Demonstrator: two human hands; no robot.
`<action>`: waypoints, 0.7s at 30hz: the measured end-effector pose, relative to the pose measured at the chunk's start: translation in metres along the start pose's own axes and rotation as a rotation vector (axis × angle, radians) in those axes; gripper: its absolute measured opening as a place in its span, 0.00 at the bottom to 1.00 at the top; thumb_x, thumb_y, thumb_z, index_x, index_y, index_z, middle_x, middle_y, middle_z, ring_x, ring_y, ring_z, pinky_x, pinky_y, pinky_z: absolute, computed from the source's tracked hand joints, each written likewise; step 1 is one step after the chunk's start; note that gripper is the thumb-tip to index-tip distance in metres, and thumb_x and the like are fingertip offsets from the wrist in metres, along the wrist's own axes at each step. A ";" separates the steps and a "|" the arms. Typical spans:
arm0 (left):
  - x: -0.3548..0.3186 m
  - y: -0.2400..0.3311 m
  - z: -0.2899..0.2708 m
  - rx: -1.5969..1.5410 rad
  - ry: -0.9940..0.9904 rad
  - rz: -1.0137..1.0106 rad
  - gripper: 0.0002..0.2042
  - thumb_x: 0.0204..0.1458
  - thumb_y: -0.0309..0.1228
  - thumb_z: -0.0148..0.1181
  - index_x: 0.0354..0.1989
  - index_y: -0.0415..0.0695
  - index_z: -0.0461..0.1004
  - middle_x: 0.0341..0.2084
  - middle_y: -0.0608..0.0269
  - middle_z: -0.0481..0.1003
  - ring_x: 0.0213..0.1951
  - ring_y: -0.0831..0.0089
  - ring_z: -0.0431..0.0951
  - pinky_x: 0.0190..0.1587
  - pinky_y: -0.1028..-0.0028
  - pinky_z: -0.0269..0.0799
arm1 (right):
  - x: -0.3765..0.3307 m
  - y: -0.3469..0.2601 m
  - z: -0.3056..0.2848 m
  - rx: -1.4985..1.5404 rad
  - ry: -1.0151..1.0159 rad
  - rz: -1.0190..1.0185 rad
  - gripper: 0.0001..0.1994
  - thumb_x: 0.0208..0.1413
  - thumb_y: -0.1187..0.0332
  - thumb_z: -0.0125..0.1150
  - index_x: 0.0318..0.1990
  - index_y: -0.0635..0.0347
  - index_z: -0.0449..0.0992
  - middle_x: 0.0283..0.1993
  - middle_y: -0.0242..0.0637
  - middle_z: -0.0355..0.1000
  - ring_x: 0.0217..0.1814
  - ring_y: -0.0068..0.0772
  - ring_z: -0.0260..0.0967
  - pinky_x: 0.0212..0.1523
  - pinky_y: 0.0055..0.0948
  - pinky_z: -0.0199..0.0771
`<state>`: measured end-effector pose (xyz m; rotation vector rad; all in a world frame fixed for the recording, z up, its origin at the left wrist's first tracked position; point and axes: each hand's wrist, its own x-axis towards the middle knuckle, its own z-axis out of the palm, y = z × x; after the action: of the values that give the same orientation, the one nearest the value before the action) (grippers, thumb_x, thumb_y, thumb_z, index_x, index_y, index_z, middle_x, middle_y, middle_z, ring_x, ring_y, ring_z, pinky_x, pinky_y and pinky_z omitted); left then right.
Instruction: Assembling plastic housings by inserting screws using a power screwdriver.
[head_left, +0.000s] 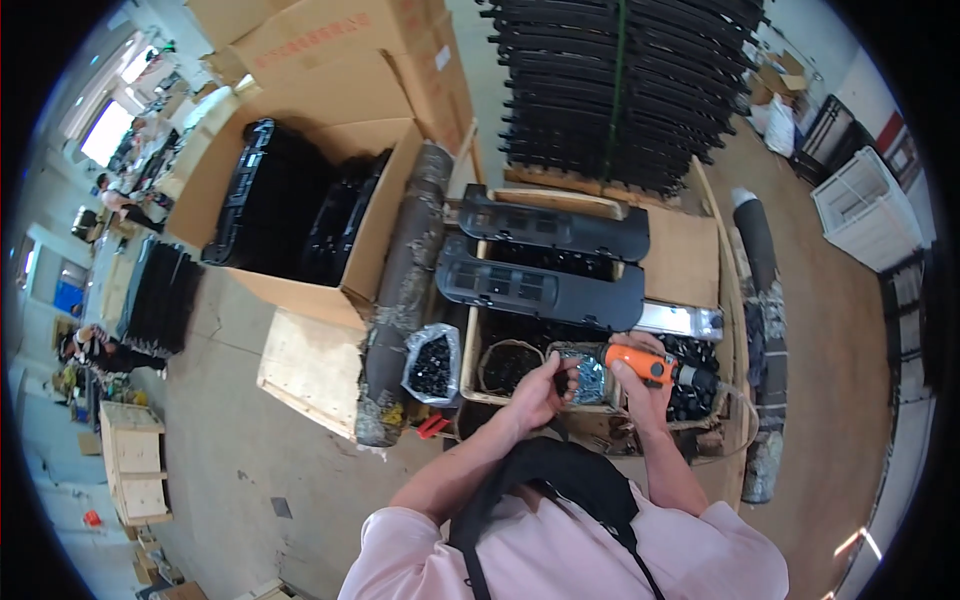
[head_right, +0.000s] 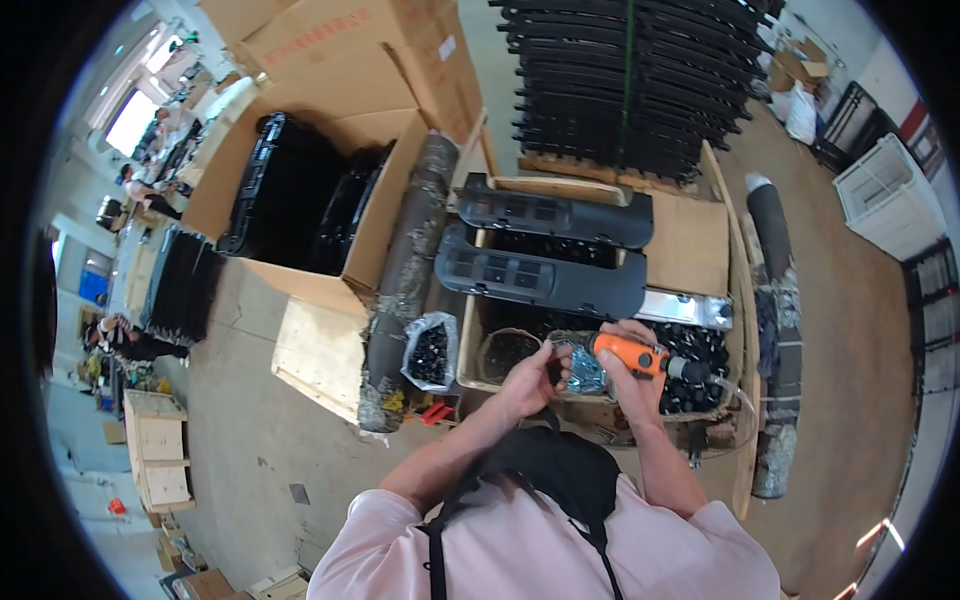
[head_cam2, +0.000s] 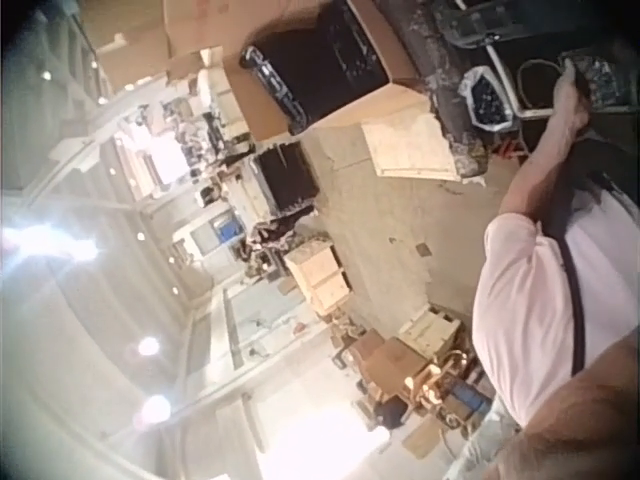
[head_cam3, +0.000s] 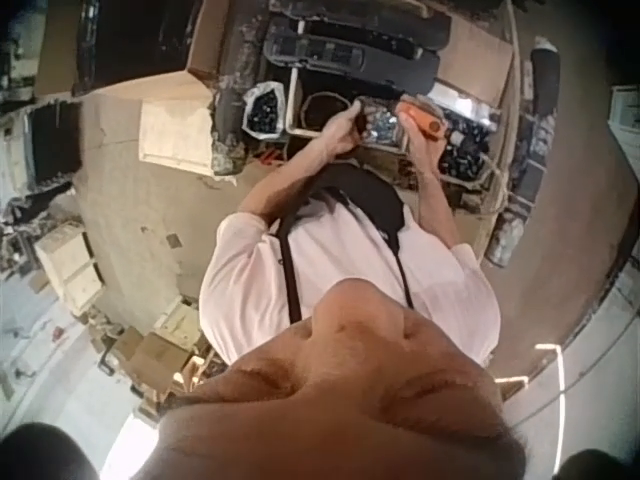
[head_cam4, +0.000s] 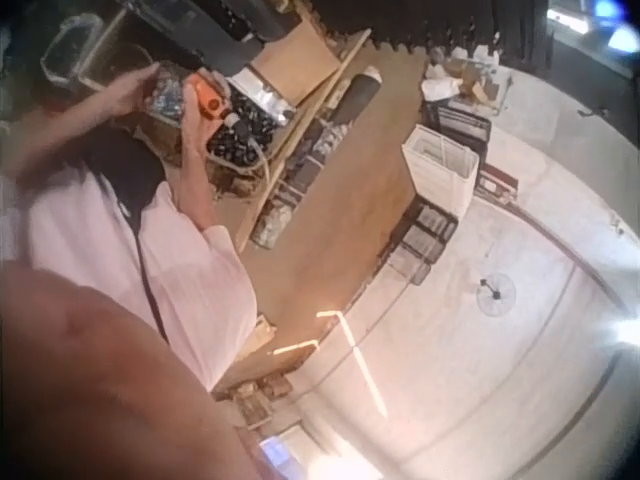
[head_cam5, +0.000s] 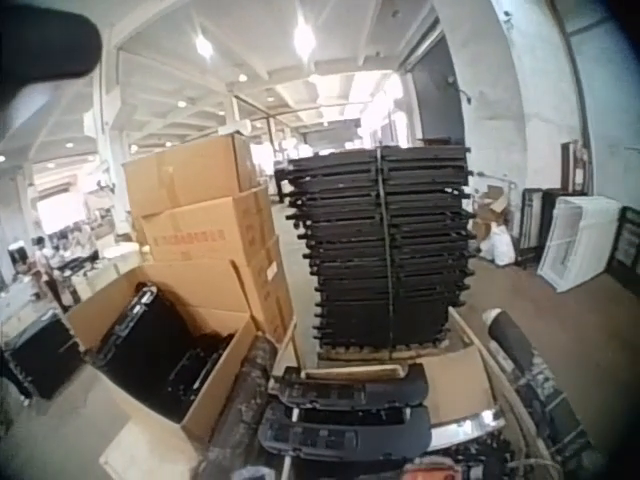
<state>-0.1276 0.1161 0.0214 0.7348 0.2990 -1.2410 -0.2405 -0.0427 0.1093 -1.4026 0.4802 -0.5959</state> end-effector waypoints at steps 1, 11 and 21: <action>0.006 -0.002 -0.007 0.066 0.022 -0.003 0.20 0.70 0.50 0.48 0.45 0.45 0.76 0.33 0.70 0.75 0.35 0.75 0.74 0.37 0.74 0.71 | 0.006 0.008 -0.010 0.030 0.010 -0.049 0.26 0.54 0.78 0.69 0.60 0.64 0.68 0.56 0.47 0.77 0.60 0.35 0.74 0.65 0.37 0.71; 0.085 -0.001 -0.014 0.401 0.259 0.114 0.18 0.62 0.49 0.64 0.36 0.45 0.76 0.25 0.72 0.70 0.23 0.79 0.68 0.23 0.75 0.62 | 0.043 0.005 -0.040 -0.193 0.060 -0.035 0.25 0.53 0.75 0.72 0.59 0.64 0.71 0.55 0.45 0.77 0.55 0.29 0.75 0.59 0.30 0.75; 0.118 0.005 0.000 0.376 0.386 0.208 0.19 0.57 0.45 0.69 0.26 0.45 0.71 0.17 0.70 0.68 0.17 0.79 0.65 0.18 0.73 0.58 | 0.061 0.032 -0.037 -0.244 0.035 -0.049 0.25 0.53 0.76 0.71 0.59 0.66 0.71 0.54 0.44 0.78 0.53 0.27 0.76 0.58 0.30 0.76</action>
<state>-0.0852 0.0282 -0.0457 1.3021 0.2974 -0.9611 -0.2146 -0.1084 0.0753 -1.6408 0.5627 -0.6177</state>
